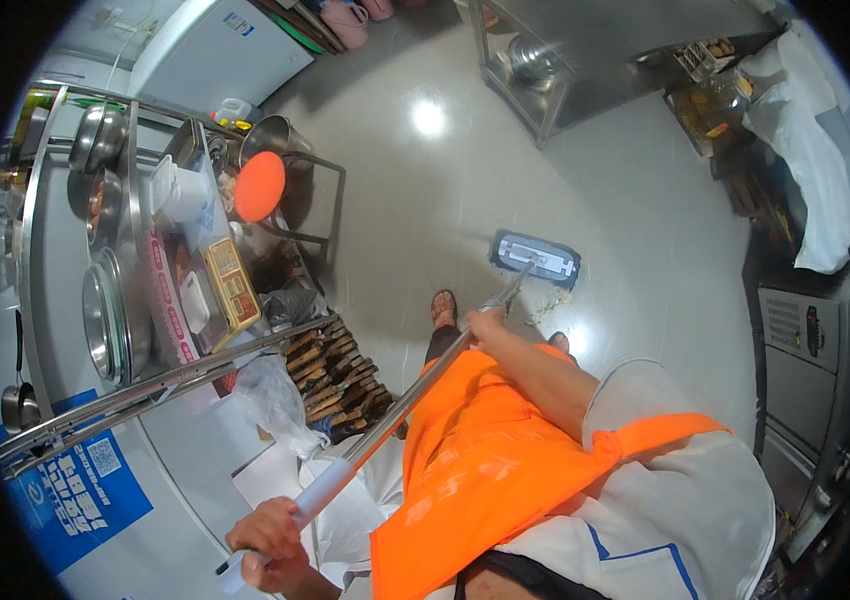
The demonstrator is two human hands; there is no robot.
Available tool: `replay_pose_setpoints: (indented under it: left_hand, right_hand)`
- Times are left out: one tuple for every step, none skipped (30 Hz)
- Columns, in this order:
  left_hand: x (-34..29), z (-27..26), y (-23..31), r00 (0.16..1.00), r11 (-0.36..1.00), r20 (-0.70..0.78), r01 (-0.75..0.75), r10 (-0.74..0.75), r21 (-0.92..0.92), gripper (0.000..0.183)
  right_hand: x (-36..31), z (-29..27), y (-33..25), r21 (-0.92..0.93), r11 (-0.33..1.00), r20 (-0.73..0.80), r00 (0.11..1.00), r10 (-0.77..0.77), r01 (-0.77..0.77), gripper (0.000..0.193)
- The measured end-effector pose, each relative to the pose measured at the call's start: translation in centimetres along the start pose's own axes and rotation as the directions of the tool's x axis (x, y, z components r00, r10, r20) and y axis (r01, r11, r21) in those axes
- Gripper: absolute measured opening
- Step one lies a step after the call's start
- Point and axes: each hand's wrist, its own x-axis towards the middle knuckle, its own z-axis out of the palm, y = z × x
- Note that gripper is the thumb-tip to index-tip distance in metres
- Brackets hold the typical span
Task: The person mops the kitchen floor with a flat mop, then switches to a broom to sweep debris near a stainless steel counter and a large white sack. The person returns to mopping the floor after sweeping.
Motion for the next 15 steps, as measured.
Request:
replay_pose_setpoints:
  left_hand:
    - [0.0, -0.4, 0.6, 0.999, 1.000, -0.033, -0.007, 0.007, 0.007, 0.028]
    - [-0.1, -0.7, 1.0, 0.998, 1.000, -0.068, -0.011, 0.012, 0.015, 0.029]
    - [-0.1, -0.8, 1.2, 0.998, 0.998, -0.049, -0.025, 0.028, 0.064, 0.032]
    - [0.0, -0.8, 1.4, 0.999, 0.998, 0.001, -0.042, 0.042, 0.055, 0.031]
    - [-0.1, -0.4, 1.1, 0.997, 0.997, 0.053, -0.058, 0.055, 0.043, 0.031]
    - [0.1, -0.3, 0.9, 0.992, 0.997, 0.106, -0.070, 0.066, 0.030, 0.030]
    - [0.2, 0.0, 0.3, 0.974, 0.967, -0.194, -0.160, 0.121, -0.198, 0.028]
    - [-0.2, 1.1, -1.0, 0.864, 0.878, -0.475, -0.349, 0.165, -0.329, 0.028]
    - [0.7, 0.6, -1.5, 0.949, 0.947, -0.200, -0.278, 0.245, -0.158, 0.027]
    - [1.8, 0.1, -2.0, 0.964, 0.967, 0.099, -0.251, 0.247, 0.037, 0.026]
    - [2.5, 0.1, -2.9, 0.979, 0.974, 0.069, -0.199, 0.193, 0.107, 0.027]
    - [3.3, 0.5, -4.4, 0.989, 0.974, 0.040, -0.145, 0.140, 0.174, 0.027]
    - [4.2, 1.0, -5.7, 0.996, 0.967, 0.006, -0.083, 0.084, 0.242, 0.028]
    - [5.2, 2.0, -7.1, 0.995, 0.963, -0.002, -0.092, 0.095, 0.253, 0.028]
    - [6.5, 3.2, -8.4, 0.994, 0.959, -0.010, -0.099, 0.106, 0.264, 0.029]
  right_hand:
    - [-1.0, 0.7, -0.1, 0.007, 1.000, 0.032, 0.999, 0.009, -0.010, 0.050]
    - [-1.8, 1.5, -0.4, -0.016, 0.998, -0.013, 0.999, -0.053, 0.053, 0.043]
    - [-2.1, 2.3, -0.8, -0.029, 0.993, -0.025, 0.993, -0.113, 0.112, 0.037]
    - [-2.0, 3.2, -1.3, -0.042, 0.984, -0.033, 0.984, -0.174, 0.173, 0.033]
    - [-1.4, 4.0, -1.9, -0.134, 0.969, 0.006, 0.978, -0.208, 0.207, 0.028]
    - [-0.3, 4.8, -2.8, -0.229, 0.953, 0.040, 0.981, -0.192, 0.196, 0.026]
    - [1.1, 5.8, -3.8, -0.316, 0.926, 0.065, 0.979, -0.195, 0.206, 0.025]
    - [2.6, 7.0, -4.8, -0.416, 0.888, 0.066, 0.981, -0.183, 0.194, 0.023]
    - [4.4, 8.2, -6.1, -0.430, 0.858, 0.114, 0.959, -0.259, 0.283, 0.035]
    - [5.9, 9.2, -7.3, -0.456, 0.832, 0.106, 0.948, -0.301, 0.315, 0.042]
    - [7.5, 10.3, -8.6, -0.401, 0.856, 0.076, 0.943, -0.322, 0.325, 0.049]
    - [9.0, 11.2, -10.1, -0.306, 0.896, 0.046, 0.945, -0.323, 0.321, 0.047]
    - [10.6, 12.1, -12.1, -0.385, 0.854, 0.049, 0.932, -0.360, 0.351, 0.045]
    - [12.2, 12.8, -14.3, -0.428, 0.812, 0.090, 0.912, -0.400, 0.398, 0.043]
    - [13.7, 13.6, -16.6, -0.429, 0.798, 0.075, 0.897, -0.435, 0.423, 0.041]
